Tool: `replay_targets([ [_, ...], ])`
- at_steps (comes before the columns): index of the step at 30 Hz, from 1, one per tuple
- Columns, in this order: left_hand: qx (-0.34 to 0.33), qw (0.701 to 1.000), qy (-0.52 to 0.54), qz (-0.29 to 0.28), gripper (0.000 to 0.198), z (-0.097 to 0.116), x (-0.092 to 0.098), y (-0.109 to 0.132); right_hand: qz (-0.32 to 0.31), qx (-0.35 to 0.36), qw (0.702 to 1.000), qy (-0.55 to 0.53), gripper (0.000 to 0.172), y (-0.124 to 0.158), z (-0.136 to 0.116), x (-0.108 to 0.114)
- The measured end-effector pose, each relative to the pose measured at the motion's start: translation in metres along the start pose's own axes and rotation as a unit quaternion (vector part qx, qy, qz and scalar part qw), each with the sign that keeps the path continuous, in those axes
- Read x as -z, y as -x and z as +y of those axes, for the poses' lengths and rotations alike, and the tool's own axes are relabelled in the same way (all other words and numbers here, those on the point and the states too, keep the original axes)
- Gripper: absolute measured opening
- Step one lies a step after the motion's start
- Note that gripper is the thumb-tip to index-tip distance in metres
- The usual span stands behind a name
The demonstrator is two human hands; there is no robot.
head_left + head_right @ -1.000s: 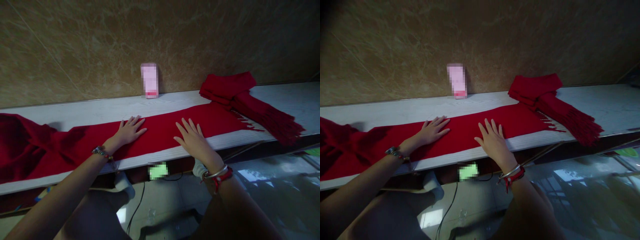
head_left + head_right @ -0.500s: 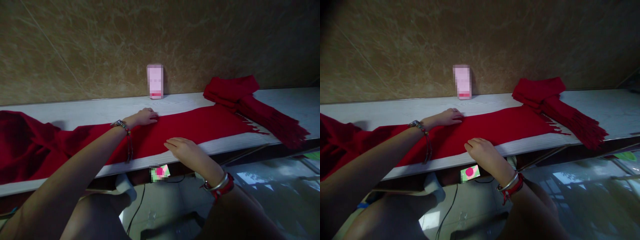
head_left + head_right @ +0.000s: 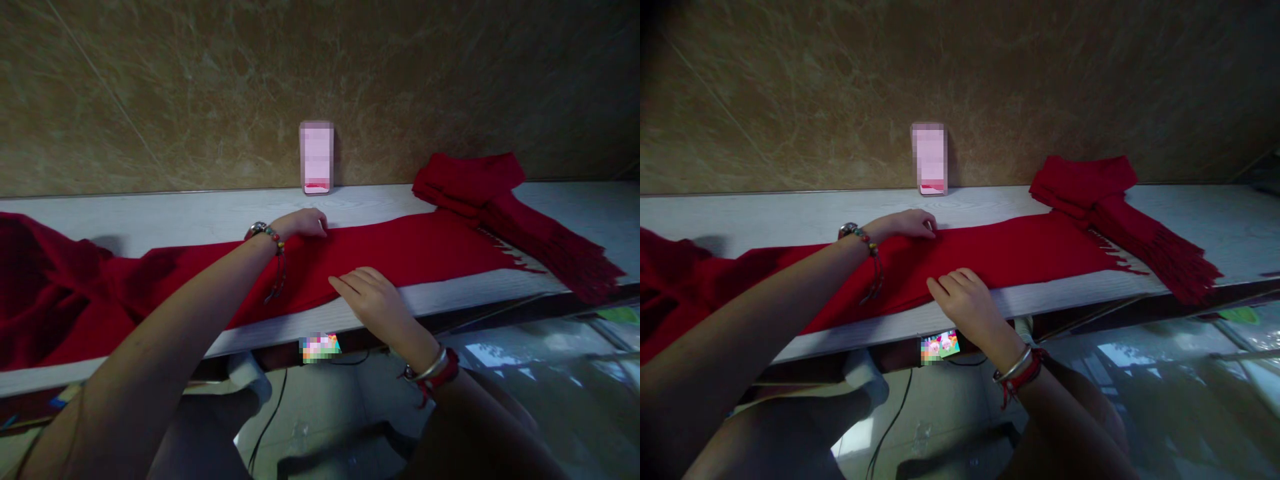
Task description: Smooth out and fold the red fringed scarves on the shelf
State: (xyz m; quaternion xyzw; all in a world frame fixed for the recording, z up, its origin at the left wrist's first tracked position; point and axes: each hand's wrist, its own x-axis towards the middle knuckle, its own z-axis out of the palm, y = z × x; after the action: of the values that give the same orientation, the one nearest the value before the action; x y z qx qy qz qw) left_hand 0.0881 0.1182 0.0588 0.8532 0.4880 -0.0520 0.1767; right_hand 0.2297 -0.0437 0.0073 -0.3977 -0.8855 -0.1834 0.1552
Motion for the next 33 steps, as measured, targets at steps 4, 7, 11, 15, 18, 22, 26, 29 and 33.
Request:
replay_targets([
  [4, 0.016, 1.0, 0.023, 0.015, 0.039, -0.001, 0.0, 0.0, 0.059, -0.026, 0.998, 0.006, 0.021, -0.004, -0.002, -0.002],
  [7, 0.024, 0.998, 0.055, 0.012, 0.039, -0.005, 0.0, -0.001, 0.068, -0.046, 0.996, 0.035, 0.019, -0.004, -0.001, 0.005],
  [11, 0.025, 0.993, 0.115, 0.019, 0.037, -0.013, 0.0, -0.004, 0.07, -0.031, 0.995, 0.057, 0.025, 0.001, 0.0, 0.011],
  [15, -0.009, 0.975, 0.209, 0.077, 0.029, -0.014, 0.006, -0.007, 0.121, -0.025, 0.99, 0.072, 0.027, 0.004, 0.004, 0.016],
  [18, -0.025, 0.956, 0.267, 0.117, 0.025, -0.003, 0.022, -0.01, 0.14, -0.038, 0.986, 0.083, 0.027, 0.004, 0.015, 0.027],
  [22, -0.048, 0.941, 0.293, 0.16, 0.025, 0.029, 0.053, -0.021, 0.174, -0.08, 0.977, 0.093, 0.029, 0.007, 0.047, 0.051],
  [26, -0.084, 0.924, 0.331, 0.17, 0.028, 0.075, 0.076, -0.044, 0.21, -0.16, 0.958, 0.114, 0.031, 0.026, 0.096, 0.077],
  [29, -0.106, 0.901, 0.381, 0.177, 0.03, 0.115, 0.079, -0.067, 0.226, -0.211, 0.943, 0.124, 0.033, 0.05, 0.132, 0.091],
  [33, -0.136, 0.888, 0.41, 0.161, 0.031, 0.165, 0.065, -0.098, 0.229, -0.252, 0.932, 0.125, 0.038, 0.088, 0.169, 0.092],
])
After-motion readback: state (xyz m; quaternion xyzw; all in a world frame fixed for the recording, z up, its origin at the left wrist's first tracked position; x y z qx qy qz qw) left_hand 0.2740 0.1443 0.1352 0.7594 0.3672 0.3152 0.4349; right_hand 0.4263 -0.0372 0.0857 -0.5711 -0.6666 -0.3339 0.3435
